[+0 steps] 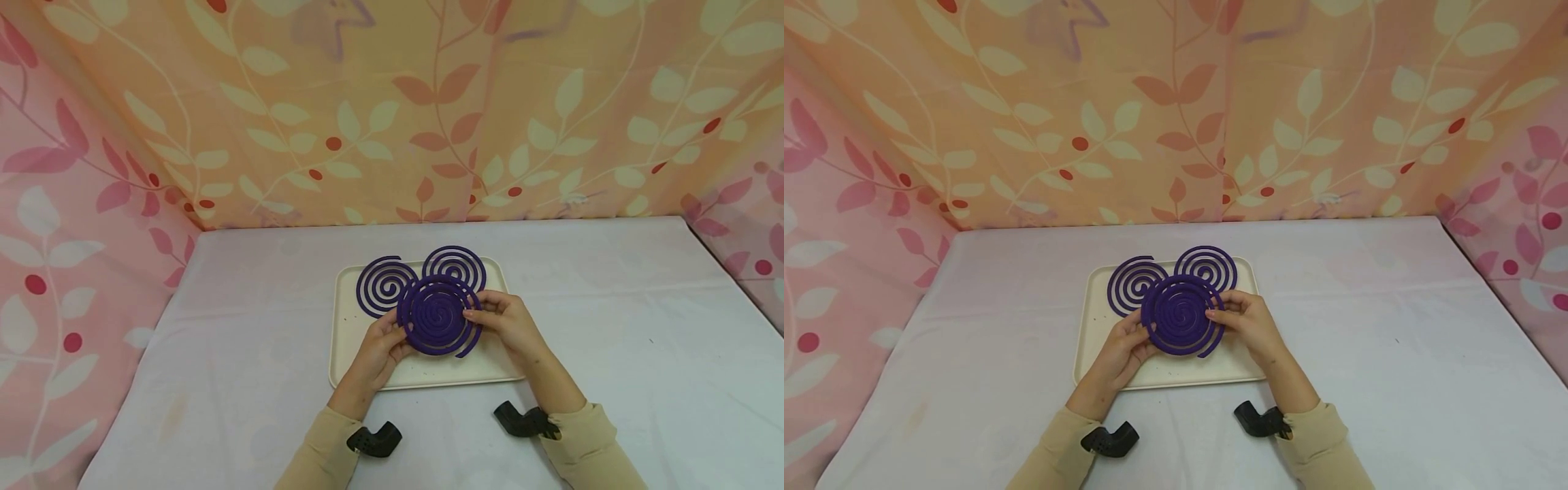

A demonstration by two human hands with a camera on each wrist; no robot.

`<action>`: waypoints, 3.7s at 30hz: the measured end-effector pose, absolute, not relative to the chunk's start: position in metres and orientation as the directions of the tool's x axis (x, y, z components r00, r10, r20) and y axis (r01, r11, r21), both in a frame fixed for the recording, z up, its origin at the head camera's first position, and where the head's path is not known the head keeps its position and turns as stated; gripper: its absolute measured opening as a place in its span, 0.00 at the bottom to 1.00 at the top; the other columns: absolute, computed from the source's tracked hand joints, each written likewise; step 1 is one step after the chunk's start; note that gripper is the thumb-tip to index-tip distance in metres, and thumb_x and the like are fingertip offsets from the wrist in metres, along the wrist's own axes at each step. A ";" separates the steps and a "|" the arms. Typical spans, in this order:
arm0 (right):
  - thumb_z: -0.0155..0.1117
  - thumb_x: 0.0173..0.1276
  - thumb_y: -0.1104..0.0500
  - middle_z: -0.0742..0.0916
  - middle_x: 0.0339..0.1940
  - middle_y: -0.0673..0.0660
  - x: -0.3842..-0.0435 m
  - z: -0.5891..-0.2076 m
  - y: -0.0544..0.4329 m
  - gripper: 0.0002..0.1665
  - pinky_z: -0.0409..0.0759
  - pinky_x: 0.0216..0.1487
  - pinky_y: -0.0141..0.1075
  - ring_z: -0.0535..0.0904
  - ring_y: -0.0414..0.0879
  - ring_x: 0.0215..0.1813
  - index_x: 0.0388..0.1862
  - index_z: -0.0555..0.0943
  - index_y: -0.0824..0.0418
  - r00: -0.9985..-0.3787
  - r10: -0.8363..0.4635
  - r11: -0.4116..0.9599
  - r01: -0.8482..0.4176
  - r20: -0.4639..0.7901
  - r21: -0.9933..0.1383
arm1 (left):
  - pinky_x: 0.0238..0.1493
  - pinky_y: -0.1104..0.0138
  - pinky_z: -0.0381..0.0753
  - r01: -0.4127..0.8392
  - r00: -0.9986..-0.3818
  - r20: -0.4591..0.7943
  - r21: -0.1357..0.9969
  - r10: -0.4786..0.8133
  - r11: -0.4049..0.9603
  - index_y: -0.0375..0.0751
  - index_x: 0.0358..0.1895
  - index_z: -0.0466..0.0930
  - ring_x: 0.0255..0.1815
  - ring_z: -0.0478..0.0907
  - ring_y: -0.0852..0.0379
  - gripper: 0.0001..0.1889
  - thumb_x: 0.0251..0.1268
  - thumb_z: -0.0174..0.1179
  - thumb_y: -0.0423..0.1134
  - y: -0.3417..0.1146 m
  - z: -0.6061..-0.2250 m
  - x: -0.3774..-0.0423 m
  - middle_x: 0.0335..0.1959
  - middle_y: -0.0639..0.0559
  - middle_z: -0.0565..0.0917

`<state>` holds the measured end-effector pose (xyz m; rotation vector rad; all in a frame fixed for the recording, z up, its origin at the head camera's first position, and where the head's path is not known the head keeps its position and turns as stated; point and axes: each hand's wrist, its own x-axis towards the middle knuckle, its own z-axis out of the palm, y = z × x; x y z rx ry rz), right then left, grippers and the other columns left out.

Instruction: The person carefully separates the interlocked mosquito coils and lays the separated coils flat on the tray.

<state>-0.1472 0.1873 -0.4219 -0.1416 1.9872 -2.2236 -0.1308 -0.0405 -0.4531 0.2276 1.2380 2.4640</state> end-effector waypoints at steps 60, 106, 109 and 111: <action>0.62 0.58 0.72 0.86 0.36 0.50 -0.138 -0.426 0.163 0.14 0.81 0.43 0.31 0.82 0.41 0.40 0.45 0.79 0.69 -0.964 -0.226 -0.182 0.185 -0.142 -0.966 | 0.47 0.64 0.81 -0.288 -0.889 -0.081 0.863 0.450 -0.414 0.17 0.62 0.59 0.47 0.80 0.56 0.24 0.63 0.52 0.23 -0.036 -0.457 -0.129 0.48 0.45 0.79; 0.54 0.68 0.68 0.87 0.38 0.51 -0.140 -0.437 0.174 0.12 0.81 0.44 0.33 0.82 0.40 0.41 0.41 0.83 0.56 -0.809 -0.581 -0.343 0.344 -0.091 -0.874 | 0.53 0.64 0.78 -0.382 -0.813 -0.073 0.815 0.578 -0.435 0.22 0.65 0.55 0.51 0.77 0.56 0.27 0.64 0.51 0.23 -0.038 -0.453 -0.128 0.52 0.46 0.77; 0.54 0.67 0.68 0.87 0.38 0.51 -0.139 -0.437 0.175 0.13 0.81 0.44 0.33 0.82 0.40 0.41 0.41 0.83 0.56 -0.805 -0.587 -0.344 0.337 -0.080 -0.876 | 0.52 0.64 0.78 -0.378 -0.817 -0.072 0.817 0.572 -0.436 0.21 0.65 0.56 0.50 0.78 0.56 0.26 0.63 0.51 0.22 -0.038 -0.453 -0.128 0.50 0.47 0.78; 0.54 0.67 0.68 0.87 0.39 0.51 -0.139 -0.437 0.175 0.13 0.80 0.45 0.33 0.82 0.40 0.42 0.41 0.83 0.56 -0.802 -0.593 -0.345 0.334 -0.072 -0.877 | 0.51 0.63 0.79 -0.373 -0.823 -0.072 0.816 0.563 -0.441 0.21 0.64 0.58 0.49 0.78 0.56 0.26 0.63 0.51 0.22 -0.038 -0.453 -0.128 0.49 0.47 0.78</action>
